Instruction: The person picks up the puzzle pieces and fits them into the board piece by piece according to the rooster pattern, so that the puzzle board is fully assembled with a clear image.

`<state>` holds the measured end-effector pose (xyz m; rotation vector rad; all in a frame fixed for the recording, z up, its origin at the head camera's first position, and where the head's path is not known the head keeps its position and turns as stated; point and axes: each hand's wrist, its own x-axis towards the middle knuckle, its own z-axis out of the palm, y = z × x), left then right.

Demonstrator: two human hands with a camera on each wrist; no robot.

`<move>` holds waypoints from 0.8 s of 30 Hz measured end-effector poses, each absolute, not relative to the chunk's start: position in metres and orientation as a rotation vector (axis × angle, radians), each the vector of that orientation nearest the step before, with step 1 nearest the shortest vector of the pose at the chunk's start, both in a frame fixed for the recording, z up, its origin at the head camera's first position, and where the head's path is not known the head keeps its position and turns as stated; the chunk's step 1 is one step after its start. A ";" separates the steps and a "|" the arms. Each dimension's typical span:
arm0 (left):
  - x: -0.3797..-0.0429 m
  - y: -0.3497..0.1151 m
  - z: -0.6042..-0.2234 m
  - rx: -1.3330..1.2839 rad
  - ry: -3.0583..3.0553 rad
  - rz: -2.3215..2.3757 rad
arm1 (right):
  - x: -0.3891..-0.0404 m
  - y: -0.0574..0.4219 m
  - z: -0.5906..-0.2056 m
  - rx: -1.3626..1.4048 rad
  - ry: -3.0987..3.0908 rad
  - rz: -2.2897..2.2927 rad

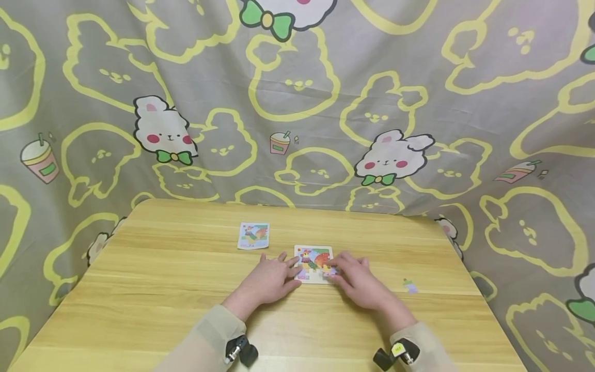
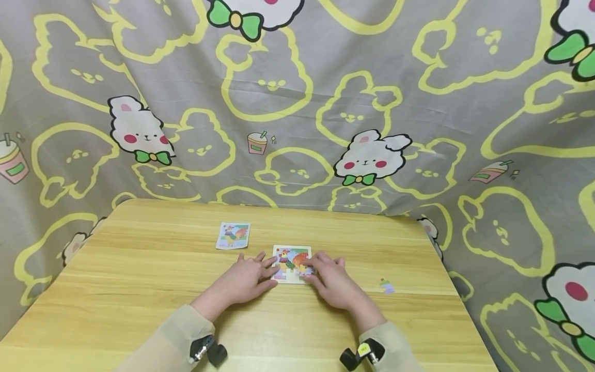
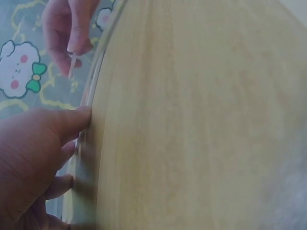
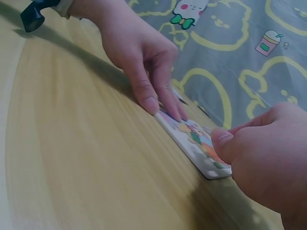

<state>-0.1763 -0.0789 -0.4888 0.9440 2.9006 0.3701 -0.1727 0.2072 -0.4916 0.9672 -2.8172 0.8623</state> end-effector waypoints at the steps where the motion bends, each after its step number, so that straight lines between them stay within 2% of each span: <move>1: -0.177 -0.079 -0.489 0.944 2.901 0.372 | -0.173 0.205 -0.492 0.971 -2.819 0.861; 24: -0.178 -0.080 -0.491 0.953 2.913 0.343 | -0.178 0.181 -0.501 0.979 -2.854 0.823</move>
